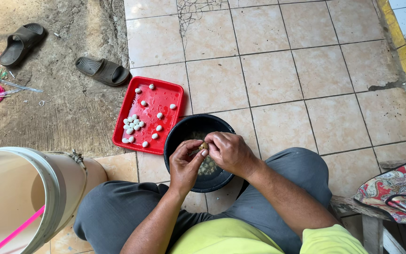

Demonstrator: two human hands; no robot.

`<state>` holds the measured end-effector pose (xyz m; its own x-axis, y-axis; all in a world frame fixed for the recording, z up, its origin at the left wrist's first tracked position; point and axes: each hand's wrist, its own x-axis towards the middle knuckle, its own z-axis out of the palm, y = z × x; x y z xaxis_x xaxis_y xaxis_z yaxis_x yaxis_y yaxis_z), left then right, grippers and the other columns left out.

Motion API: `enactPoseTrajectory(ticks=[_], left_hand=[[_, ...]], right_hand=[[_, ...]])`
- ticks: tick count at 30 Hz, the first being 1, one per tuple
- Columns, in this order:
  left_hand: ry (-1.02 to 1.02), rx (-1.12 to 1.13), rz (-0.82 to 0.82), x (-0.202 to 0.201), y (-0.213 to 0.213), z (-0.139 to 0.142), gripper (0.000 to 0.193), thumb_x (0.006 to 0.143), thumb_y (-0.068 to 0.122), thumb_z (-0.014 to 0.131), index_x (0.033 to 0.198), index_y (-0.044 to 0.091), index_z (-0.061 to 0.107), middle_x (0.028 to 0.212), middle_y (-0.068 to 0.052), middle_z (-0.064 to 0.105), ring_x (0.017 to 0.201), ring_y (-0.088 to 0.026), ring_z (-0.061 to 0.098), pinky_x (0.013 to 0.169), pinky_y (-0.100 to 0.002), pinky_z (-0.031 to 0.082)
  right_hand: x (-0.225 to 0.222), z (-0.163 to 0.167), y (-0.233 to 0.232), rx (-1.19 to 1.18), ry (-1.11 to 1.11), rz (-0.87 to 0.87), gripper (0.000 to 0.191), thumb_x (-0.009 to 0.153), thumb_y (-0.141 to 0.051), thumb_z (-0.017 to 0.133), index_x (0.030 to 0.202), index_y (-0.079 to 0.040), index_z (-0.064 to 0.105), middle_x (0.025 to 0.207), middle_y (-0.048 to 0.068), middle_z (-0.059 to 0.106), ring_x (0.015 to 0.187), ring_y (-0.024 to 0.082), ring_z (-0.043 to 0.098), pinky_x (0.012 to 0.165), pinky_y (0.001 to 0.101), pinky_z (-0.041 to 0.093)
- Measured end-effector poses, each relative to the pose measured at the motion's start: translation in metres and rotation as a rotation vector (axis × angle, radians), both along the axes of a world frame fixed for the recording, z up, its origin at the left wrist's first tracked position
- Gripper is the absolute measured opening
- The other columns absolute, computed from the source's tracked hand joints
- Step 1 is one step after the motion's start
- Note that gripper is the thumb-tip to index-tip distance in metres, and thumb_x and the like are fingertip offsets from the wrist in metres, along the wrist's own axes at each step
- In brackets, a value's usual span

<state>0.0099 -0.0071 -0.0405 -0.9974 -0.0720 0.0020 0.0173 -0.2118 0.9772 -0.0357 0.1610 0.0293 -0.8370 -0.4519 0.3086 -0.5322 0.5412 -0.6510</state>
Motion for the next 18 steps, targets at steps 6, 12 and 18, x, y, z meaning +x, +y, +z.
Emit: enactPoseTrajectory(ticks=[6, 12, 18], left_hand=[[-0.157, 0.531, -0.057, -0.006, -0.003, -0.004, 0.027, 0.100, 0.004, 0.062, 0.126, -0.004, 0.063, 0.123, -0.015, 0.068, 0.110, -0.023, 0.070, 0.097, -0.039, 0.060], [-0.168, 0.589, -0.104, -0.006, -0.007, -0.006, 0.028, 0.102, 0.004, 0.059, 0.129, -0.004, 0.063, 0.128, -0.014, 0.067, 0.114, -0.021, 0.069, 0.102, -0.040, 0.058], [-0.064, 0.293, -0.081, -0.003, -0.008, -0.011, 0.029, 0.097, 0.001, 0.070, 0.125, -0.004, 0.067, 0.119, -0.012, 0.071, 0.108, -0.016, 0.069, 0.098, -0.033, 0.059]], right_hand=[[-0.013, -0.001, 0.007, -0.039, 0.076, -0.004, 0.009, 0.086, 0.004, 0.064, 0.093, -0.002, 0.064, 0.091, 0.014, 0.072, 0.083, 0.030, 0.074, 0.073, 0.0396, 0.060], [-0.004, 0.007, 0.004, -0.118, -0.056, 0.027, 0.010, 0.088, 0.003, 0.065, 0.096, 0.000, 0.069, 0.096, 0.015, 0.073, 0.088, 0.030, 0.075, 0.076, 0.0379, 0.060], [0.000, 0.009, -0.005, -0.084, 0.066, 0.068, 0.015, 0.086, -0.001, 0.074, 0.100, 0.000, 0.069, 0.096, 0.016, 0.074, 0.085, 0.032, 0.075, 0.073, 0.0381, 0.061]])
